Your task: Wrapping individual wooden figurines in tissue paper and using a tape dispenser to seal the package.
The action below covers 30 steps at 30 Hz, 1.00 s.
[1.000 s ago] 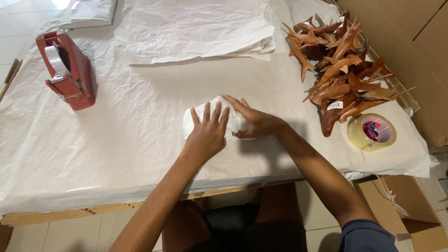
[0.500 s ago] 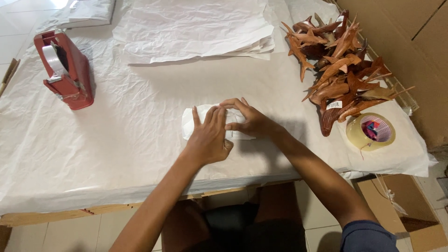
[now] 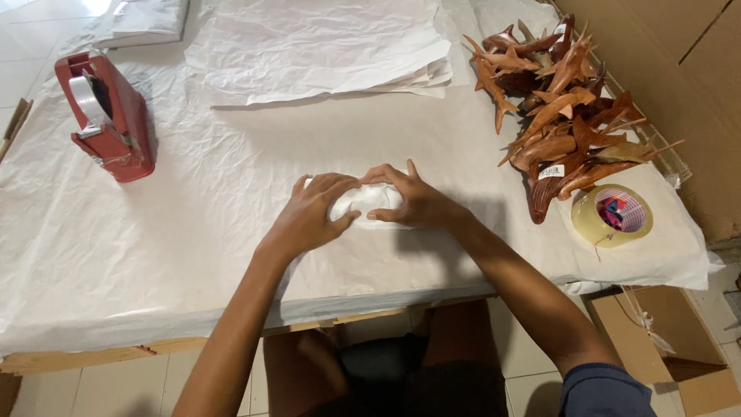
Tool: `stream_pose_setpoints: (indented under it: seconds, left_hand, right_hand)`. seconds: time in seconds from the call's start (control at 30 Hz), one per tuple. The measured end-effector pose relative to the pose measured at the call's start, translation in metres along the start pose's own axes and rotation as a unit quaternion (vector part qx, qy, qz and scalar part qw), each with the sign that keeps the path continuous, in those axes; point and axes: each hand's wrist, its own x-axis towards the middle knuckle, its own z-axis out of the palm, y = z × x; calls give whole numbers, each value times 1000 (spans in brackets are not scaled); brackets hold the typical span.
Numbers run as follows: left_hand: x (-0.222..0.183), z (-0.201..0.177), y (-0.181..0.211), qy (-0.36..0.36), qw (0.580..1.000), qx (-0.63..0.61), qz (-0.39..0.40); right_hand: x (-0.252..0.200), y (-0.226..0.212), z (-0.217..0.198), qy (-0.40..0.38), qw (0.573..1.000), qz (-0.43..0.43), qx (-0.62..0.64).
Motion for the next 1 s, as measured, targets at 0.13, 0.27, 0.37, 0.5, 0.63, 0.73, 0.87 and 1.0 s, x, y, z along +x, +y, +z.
stream_pose_setpoints:
  seconds: [0.13, 0.27, 0.37, 0.5, 0.63, 0.73, 0.87, 1.0]
  left_hand:
    - [1, 22, -11, 46, 999, 12, 7]
    - [-6, 17, -8, 53, 998, -23, 24]
    - [-13, 4, -21, 146, 984, -83, 54]
    - [-16, -15, -106, 434, 901, -14, 12]
    - [-39, -69, -165, 583, 779, 187, -136]
    - [-43, -76, -229, 617, 733, 63, -281]
    - [-48, -85, -225, 590, 750, 19, -298]
    - [-53, -87, -232, 591, 749, 24, -297]
  right_hand:
    - [-2, -8, 0, -11, 1000, 8, -16]
    - [6, 11, 16, 33, 999, 5, -36]
    - [6, 17, 25, 58, 995, -12, -74]
    - [6, 19, 26, 86, 991, -37, -98]
    - [6, 15, 27, 75, 992, -30, -96]
    - [7, 3, 22, 74, 992, -18, -102]
    - [5, -4, 22, 74, 992, -5, -106]
    - [6, 2, 24, 89, 988, -42, -123]
